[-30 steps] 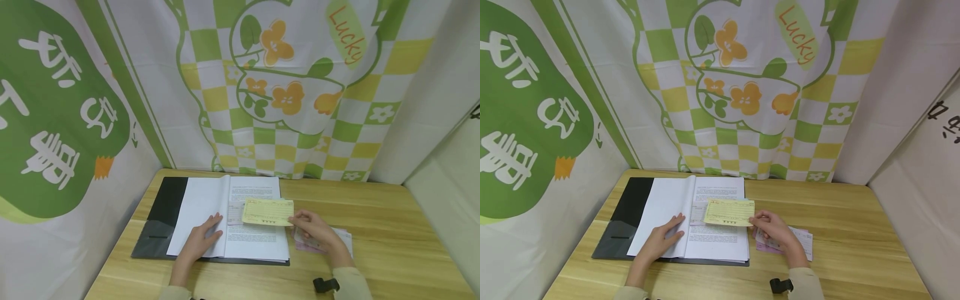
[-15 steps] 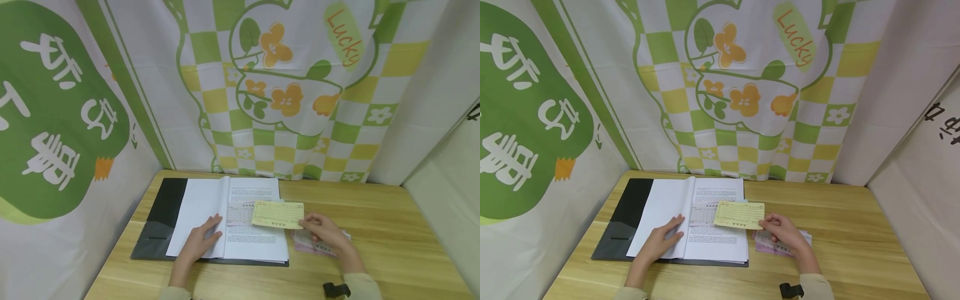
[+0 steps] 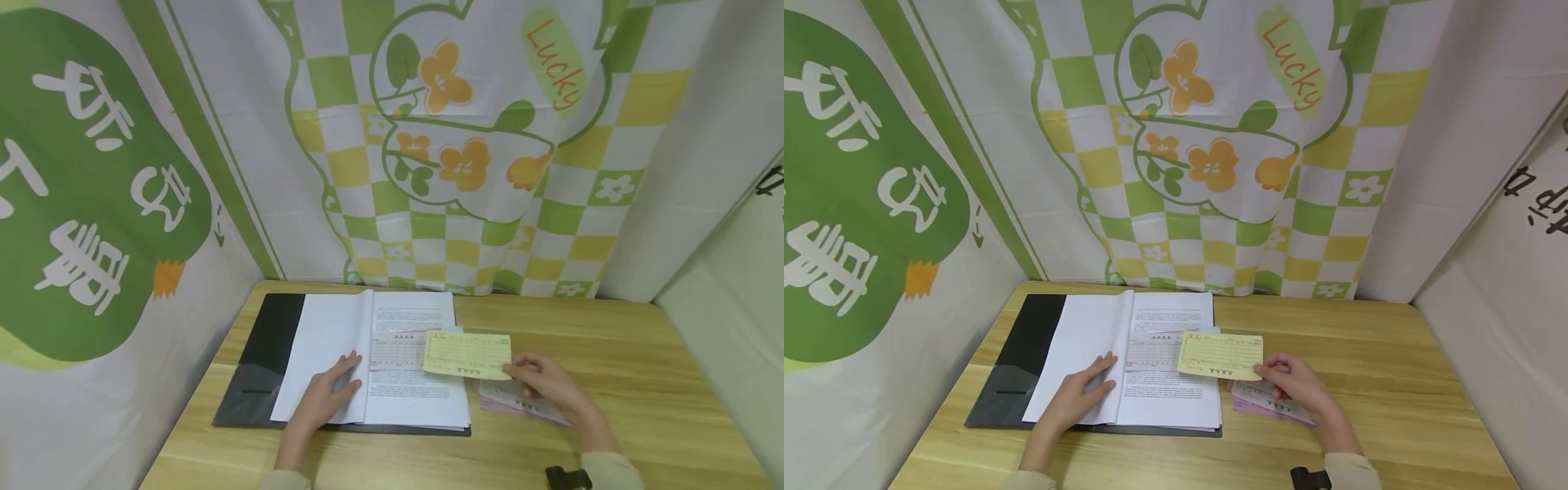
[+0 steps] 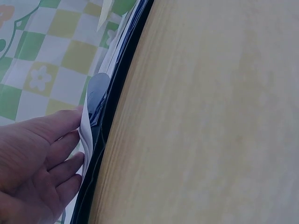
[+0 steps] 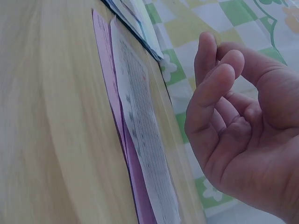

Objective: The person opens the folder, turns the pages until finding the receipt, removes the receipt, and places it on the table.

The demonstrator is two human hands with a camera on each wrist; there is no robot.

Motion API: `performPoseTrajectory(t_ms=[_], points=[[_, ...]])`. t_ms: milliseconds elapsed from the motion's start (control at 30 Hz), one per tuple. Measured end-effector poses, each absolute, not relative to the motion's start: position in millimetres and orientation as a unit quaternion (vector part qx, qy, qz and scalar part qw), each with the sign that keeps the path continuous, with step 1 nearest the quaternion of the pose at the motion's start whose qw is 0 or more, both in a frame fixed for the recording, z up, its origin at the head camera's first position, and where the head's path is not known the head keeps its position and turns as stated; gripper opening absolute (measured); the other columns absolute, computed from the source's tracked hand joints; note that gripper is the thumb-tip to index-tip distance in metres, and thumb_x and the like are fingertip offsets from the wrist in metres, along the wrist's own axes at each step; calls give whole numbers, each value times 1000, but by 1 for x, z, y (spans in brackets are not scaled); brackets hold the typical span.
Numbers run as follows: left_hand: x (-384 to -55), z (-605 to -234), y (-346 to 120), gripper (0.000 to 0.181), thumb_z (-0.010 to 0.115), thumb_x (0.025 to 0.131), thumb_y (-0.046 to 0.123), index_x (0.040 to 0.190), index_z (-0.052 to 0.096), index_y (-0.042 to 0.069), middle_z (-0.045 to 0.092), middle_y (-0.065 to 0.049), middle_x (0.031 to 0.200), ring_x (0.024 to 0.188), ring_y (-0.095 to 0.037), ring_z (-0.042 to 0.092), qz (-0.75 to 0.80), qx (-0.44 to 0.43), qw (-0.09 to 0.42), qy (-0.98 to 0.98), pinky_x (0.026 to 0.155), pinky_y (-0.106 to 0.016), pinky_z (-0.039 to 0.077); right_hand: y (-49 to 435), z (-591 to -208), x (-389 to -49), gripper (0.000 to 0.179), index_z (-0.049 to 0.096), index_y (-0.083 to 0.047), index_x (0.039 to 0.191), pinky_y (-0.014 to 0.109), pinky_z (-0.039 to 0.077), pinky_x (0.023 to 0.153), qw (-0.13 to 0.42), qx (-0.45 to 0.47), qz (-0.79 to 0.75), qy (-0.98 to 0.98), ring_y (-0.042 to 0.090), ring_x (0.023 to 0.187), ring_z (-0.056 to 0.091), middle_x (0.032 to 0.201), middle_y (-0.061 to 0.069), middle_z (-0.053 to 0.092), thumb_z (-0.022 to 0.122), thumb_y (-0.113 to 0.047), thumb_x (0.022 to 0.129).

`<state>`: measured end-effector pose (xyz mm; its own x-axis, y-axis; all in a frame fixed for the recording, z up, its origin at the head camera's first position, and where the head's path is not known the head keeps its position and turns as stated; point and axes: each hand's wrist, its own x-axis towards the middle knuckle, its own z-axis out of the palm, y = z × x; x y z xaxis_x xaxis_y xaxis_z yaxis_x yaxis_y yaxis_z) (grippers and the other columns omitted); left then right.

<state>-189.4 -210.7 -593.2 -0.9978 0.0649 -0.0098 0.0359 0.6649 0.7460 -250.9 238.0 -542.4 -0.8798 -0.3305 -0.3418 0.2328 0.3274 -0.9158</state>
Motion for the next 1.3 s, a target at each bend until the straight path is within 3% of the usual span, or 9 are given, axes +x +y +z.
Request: performPoseTrajectory(t_ms=[533,767,933,1100,1300], points=[[-191,-594,-211,51,71,102,27,151,60,17,49,-1,160,154,-34,37,415,22,13,910,125,-57,31,279,-550,-231,37,60,6,121,23,51,59,247,-52,-566,785,9,60,54,70,-1,60,64,-27,107],[-188,-593,-211,51,71,102,27,150,61,15,50,-3,159,152,-37,38,414,27,10,910,124,-59,31,294,-554,-222,29,57,5,118,24,55,59,261,-69,-590,761,7,59,56,73,-2,62,62,-23,108],[-185,-594,-212,50,72,101,26,150,62,17,52,-2,158,152,-37,40,412,19,13,911,124,-59,32,302,-552,-220,38,54,9,124,24,56,59,254,-58,-581,771,7,61,56,78,0,64,63,-24,108],[-185,-596,-211,51,72,101,27,150,61,17,50,-1,159,152,-36,39,412,18,22,911,124,-59,31,311,-552,-215,45,52,13,128,27,56,60,255,-45,-562,786,9,60,56,72,-1,58,63,-26,107],[-189,-593,-209,50,73,101,25,149,62,16,52,-4,158,151,-37,41,411,23,9,911,123,-59,32,313,-550,-213,43,57,10,126,24,55,58,253,-36,-541,802,8,59,56,89,4,69,64,-28,107]])
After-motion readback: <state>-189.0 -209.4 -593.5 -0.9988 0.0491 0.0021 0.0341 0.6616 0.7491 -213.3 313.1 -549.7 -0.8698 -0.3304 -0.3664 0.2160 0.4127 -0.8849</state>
